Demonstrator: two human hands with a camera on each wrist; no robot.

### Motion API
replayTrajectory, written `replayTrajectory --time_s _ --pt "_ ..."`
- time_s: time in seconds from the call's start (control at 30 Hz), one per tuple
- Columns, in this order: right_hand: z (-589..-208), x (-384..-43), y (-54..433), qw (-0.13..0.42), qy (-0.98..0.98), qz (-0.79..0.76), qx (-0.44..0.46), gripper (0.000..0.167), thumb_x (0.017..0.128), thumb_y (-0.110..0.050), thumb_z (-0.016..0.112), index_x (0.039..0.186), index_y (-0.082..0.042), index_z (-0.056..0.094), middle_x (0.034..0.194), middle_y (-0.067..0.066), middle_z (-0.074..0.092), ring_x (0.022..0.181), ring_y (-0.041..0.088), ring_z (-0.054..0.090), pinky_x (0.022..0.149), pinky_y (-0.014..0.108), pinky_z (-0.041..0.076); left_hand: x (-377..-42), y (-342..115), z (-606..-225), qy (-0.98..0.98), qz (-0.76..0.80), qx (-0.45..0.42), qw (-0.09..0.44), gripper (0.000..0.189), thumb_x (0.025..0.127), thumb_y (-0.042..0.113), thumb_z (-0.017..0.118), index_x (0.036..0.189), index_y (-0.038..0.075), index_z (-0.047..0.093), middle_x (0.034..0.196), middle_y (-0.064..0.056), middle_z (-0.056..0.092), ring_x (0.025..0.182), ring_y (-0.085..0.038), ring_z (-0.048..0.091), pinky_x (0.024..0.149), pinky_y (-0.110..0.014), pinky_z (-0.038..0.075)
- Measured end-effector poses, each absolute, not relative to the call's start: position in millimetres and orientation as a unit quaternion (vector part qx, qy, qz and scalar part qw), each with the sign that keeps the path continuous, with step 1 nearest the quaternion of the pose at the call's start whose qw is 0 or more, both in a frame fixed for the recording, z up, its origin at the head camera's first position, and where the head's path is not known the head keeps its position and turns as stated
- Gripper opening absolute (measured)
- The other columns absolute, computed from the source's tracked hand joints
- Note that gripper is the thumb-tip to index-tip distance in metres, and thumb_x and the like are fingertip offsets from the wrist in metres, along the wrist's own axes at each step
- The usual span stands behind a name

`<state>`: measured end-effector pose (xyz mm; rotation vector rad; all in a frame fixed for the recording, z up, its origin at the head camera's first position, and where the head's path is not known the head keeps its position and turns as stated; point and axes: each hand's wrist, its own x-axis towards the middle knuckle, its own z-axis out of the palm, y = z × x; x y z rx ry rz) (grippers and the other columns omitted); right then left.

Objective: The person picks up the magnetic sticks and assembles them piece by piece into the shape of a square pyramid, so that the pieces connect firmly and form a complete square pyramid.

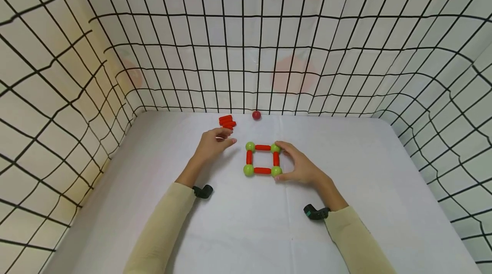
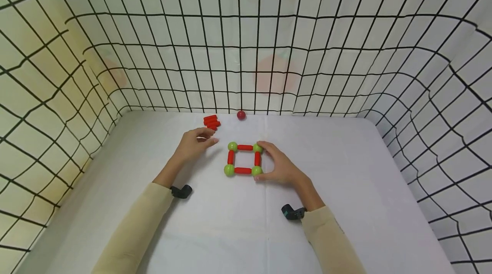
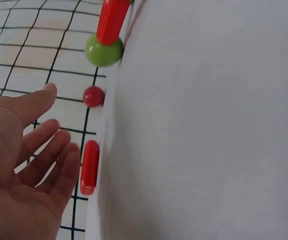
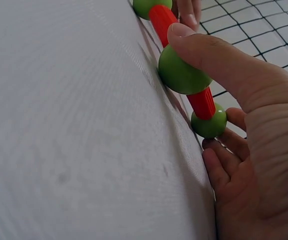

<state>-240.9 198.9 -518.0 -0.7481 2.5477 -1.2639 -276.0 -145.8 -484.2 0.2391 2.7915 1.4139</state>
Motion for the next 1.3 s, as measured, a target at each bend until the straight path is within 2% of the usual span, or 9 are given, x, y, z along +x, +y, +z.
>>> replayTrajectory --time_s 0.1,0.33,0.5,0.73,1.0,1.13,1.3 --pt "-518.2 -241.0 199.0 0.1 0.863 -0.427 -0.251 0.114 0.07 -0.048 0.095 0.161 -0.026 0.03 0.167 0.0 0.032 0.153 0.026 0.034 0.127 0.048 0.028 -283.4 -150.0 -483.8 0.888 0.455 0.069 -0.024 0.044 0.091 0.039 0.079 0.126 0.013 0.071 0.127 -0.004 0.068 0.12 -0.028 0.062 0.106 -0.044 0.054" --pt "-519.1 -239.0 198.9 0.099 0.87 -0.419 -0.242 0.115 0.07 -0.051 0.094 0.162 -0.029 0.029 0.168 -0.001 0.03 0.154 0.027 0.033 0.126 0.05 0.028 -302.0 -156.9 -483.5 0.9 0.427 0.069 -0.046 0.044 0.089 0.033 0.082 0.126 0.011 0.071 0.131 -0.008 0.065 0.121 -0.03 0.059 0.107 -0.044 0.052" --pt "-521.6 -237.4 198.9 0.095 0.87 -0.418 -0.242 0.114 0.07 -0.05 0.094 0.162 -0.029 0.029 0.169 0.0 0.029 0.154 0.028 0.032 0.126 0.052 0.028 -310.2 -157.7 -484.3 0.912 0.403 0.064 -0.037 0.04 0.09 0.029 0.082 0.124 0.01 0.071 0.128 -0.009 0.066 0.117 -0.031 0.06 0.104 -0.044 0.054" --pt "-519.5 -237.7 198.7 0.097 0.868 -0.423 -0.24 0.115 0.069 -0.052 0.094 0.162 -0.029 0.03 0.168 0.0 0.031 0.154 0.028 0.034 0.126 0.051 0.028 -314.3 -155.1 -488.5 0.924 0.374 0.074 -0.033 0.025 0.094 0.017 0.077 0.117 0.008 0.071 0.119 -0.01 0.07 0.107 -0.029 0.063 0.097 -0.041 0.057" --pt "-514.9 -237.4 197.4 0.095 0.873 -0.417 -0.236 0.115 0.069 -0.051 0.094 0.162 -0.03 0.03 0.168 0.0 0.03 0.154 0.029 0.034 0.126 0.052 0.028 -309.3 -153.6 -485.4 0.942 0.319 0.104 -0.021 0.036 0.093 0.014 0.077 0.127 0.006 0.069 0.107 -0.012 0.066 0.1 -0.027 0.06 0.09 -0.038 0.056" --pt "-516.2 -239.0 198.7 0.091 0.869 -0.421 -0.244 0.113 0.07 -0.048 0.094 0.161 -0.028 0.031 0.167 -0.001 0.032 0.154 0.027 0.033 0.126 0.05 0.028 -303.8 -154.1 -484.1 0.949 0.289 0.125 -0.004 0.033 0.095 0.016 0.075 0.127 0.006 0.072 0.11 -0.013 0.064 0.1 -0.027 0.059 0.09 -0.038 0.056" --pt "-517.3 -239.1 199.4 0.092 0.865 -0.425 -0.251 0.113 0.071 -0.048 0.094 0.161 -0.026 0.031 0.167 0.001 0.032 0.154 0.028 0.033 0.126 0.052 0.028 -293.3 -154.2 -487.2 0.931 0.34 0.133 0.007 0.032 0.098 0.018 0.072 0.128 0.007 0.069 0.12 -0.01 0.069 0.108 -0.027 0.065 0.098 -0.04 0.057"
